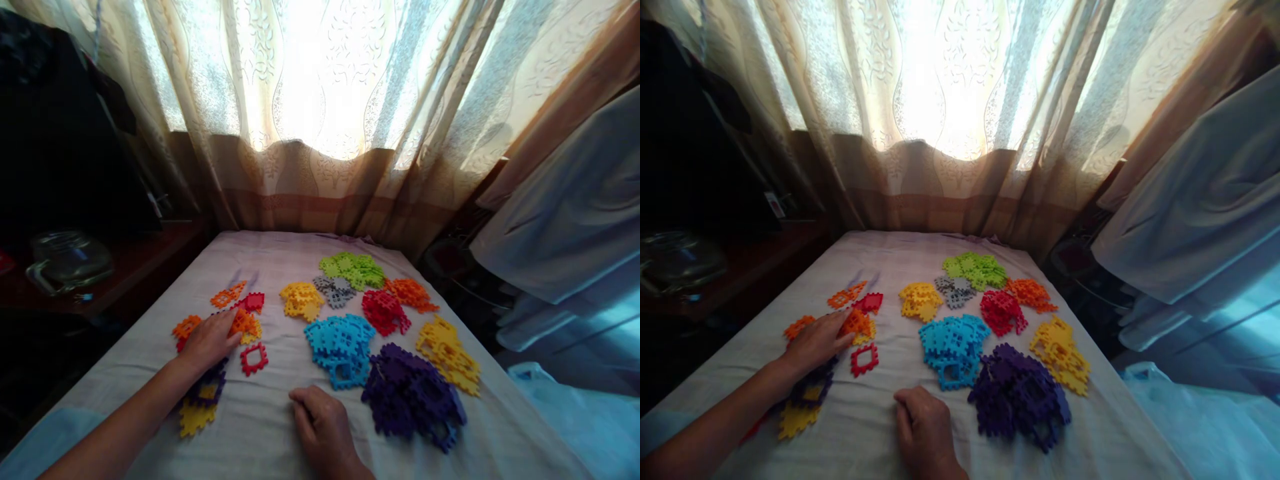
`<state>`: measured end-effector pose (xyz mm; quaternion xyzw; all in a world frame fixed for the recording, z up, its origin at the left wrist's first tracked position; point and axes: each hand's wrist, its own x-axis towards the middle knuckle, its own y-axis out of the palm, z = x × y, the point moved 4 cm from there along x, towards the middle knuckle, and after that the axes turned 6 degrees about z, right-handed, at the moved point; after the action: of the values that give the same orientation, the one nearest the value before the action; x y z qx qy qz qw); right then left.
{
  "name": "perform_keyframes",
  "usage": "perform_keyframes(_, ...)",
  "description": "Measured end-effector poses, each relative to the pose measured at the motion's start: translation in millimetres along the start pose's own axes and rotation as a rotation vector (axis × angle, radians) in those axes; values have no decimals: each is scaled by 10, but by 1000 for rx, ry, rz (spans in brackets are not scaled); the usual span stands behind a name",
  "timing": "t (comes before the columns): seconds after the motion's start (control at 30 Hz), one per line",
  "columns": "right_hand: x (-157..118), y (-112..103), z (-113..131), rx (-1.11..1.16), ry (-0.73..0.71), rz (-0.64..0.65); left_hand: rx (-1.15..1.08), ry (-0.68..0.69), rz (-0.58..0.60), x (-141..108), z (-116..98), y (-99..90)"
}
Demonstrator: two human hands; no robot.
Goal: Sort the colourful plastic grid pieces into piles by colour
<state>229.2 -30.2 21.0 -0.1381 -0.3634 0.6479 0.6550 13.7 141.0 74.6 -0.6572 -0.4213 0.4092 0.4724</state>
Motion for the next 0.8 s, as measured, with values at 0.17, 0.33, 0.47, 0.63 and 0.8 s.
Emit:
perform_keyframes(0.17,17,-11,-10,34,2,-32,-22,135,-32,114,-324,-103)
perform_keyframes(0.33,40,-26,-88,248,83,-135,-80,352,-52,332,-961,-145)
perform_keyframes(0.47,63,-29,-286,587,313,-269,-197,487,-27,281,-1262,-44)
perform_keyframes(0.63,152,-190,-357,889,411,-386,-253,729,42,-116,-1280,195)
perform_keyframes(0.8,225,-384,-54,757,389,-279,-187,830,-81,-375,-1166,279)
